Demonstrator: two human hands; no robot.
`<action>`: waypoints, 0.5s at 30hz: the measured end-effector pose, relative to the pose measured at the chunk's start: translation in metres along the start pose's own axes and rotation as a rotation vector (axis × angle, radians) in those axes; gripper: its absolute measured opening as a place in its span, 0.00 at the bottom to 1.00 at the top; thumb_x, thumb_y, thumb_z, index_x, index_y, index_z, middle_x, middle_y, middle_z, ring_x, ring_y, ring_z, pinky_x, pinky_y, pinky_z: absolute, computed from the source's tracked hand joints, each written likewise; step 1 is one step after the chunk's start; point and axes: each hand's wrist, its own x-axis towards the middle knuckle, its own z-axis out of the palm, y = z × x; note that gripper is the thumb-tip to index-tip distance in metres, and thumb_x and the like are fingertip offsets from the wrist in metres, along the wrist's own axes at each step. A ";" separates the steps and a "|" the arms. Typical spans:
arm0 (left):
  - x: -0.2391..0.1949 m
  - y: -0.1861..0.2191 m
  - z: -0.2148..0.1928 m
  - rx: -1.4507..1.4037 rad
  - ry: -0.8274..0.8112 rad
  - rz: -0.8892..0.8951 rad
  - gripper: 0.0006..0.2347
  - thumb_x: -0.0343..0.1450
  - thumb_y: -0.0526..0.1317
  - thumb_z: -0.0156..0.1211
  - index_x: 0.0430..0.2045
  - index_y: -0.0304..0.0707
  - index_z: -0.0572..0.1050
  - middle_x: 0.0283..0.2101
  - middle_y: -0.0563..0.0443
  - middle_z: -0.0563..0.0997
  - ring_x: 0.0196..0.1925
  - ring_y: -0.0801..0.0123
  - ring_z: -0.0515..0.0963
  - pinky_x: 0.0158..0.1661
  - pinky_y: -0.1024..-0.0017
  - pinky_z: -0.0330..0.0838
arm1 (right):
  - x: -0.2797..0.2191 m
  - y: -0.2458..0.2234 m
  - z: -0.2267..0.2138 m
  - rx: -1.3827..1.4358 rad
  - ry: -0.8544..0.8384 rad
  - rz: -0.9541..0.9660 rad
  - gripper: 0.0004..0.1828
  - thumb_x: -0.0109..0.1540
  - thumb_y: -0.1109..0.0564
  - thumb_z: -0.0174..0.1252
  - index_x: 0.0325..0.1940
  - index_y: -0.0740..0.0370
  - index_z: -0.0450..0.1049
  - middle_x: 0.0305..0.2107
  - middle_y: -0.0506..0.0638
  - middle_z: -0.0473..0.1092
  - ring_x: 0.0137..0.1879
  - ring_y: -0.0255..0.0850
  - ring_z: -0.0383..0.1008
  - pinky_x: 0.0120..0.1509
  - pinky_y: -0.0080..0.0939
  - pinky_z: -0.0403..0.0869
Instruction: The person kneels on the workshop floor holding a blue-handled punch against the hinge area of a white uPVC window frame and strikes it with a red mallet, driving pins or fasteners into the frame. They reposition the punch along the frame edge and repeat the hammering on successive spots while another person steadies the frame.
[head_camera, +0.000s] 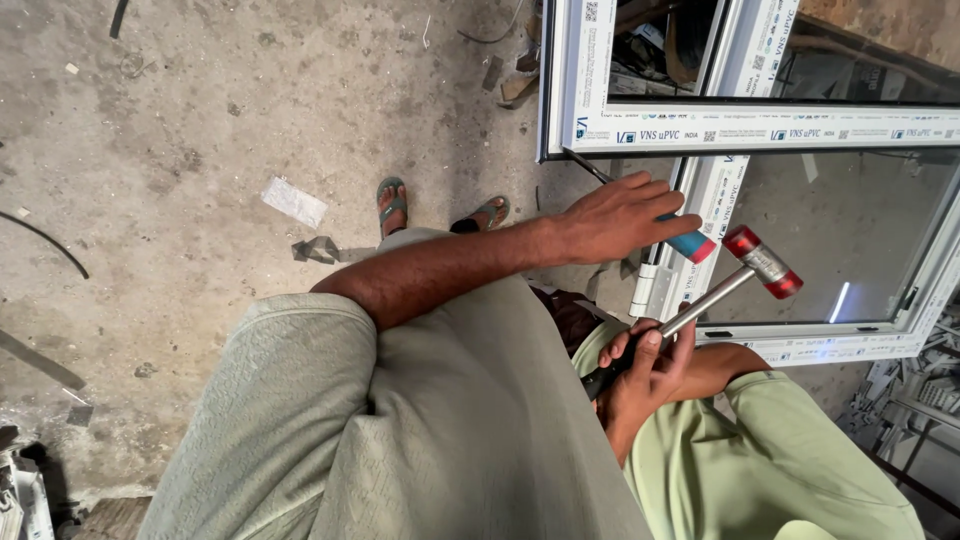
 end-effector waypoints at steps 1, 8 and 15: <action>0.001 0.000 0.000 -0.013 0.009 -0.004 0.20 0.70 0.32 0.58 0.58 0.43 0.72 0.46 0.51 0.73 0.50 0.64 0.74 0.50 0.65 0.67 | 0.000 -0.001 0.001 -0.034 0.005 -0.021 0.30 0.75 0.59 0.49 0.80 0.64 0.50 0.38 0.54 0.64 0.31 0.37 0.66 0.29 0.37 0.68; 0.008 -0.002 -0.010 -0.142 0.107 -0.091 0.18 0.70 0.31 0.59 0.56 0.45 0.73 0.45 0.53 0.75 0.48 0.66 0.75 0.48 0.63 0.67 | -0.010 0.008 -0.003 -0.087 0.047 -0.120 0.35 0.74 0.59 0.50 0.82 0.61 0.43 0.42 0.53 0.65 0.33 0.37 0.67 0.33 0.37 0.68; 0.005 -0.007 -0.009 -0.230 0.178 -0.108 0.17 0.73 0.33 0.59 0.57 0.44 0.72 0.46 0.53 0.76 0.48 0.67 0.76 0.47 0.63 0.66 | -0.010 -0.015 -0.001 -0.327 0.072 -0.245 0.33 0.74 0.58 0.53 0.80 0.68 0.50 0.38 0.52 0.67 0.29 0.37 0.66 0.29 0.37 0.67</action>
